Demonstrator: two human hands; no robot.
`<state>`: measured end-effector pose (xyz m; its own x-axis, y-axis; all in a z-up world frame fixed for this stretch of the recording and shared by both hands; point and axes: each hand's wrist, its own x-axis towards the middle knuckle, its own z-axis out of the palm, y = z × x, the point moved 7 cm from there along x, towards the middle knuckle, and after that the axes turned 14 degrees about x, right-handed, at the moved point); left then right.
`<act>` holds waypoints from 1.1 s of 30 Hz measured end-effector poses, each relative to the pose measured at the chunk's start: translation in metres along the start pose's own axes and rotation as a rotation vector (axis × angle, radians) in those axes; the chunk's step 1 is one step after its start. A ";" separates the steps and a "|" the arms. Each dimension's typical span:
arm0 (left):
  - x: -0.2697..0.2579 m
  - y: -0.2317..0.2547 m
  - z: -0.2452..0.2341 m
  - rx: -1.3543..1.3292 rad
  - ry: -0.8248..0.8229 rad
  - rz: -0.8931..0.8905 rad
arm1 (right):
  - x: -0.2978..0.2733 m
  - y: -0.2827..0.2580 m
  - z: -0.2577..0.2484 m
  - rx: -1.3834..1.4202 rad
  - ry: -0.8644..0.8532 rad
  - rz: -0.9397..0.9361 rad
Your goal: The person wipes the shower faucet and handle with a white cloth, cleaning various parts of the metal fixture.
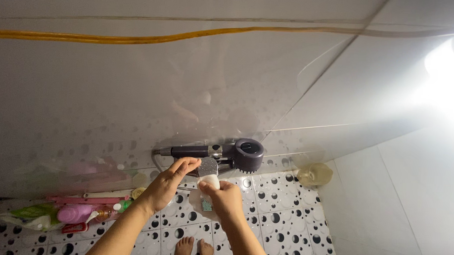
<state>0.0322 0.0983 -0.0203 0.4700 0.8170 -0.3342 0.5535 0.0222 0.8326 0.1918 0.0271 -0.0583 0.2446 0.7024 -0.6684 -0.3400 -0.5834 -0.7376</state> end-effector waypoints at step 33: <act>-0.041 0.012 0.031 0.355 0.633 0.220 | 0.027 -0.054 0.003 -0.701 0.254 -0.215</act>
<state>0.0410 0.0472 -0.0104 0.1703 0.9583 0.2296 0.7310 -0.2791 0.6226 0.2135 0.0784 -0.0362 0.4700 0.7635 -0.4428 0.3716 -0.6262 -0.6854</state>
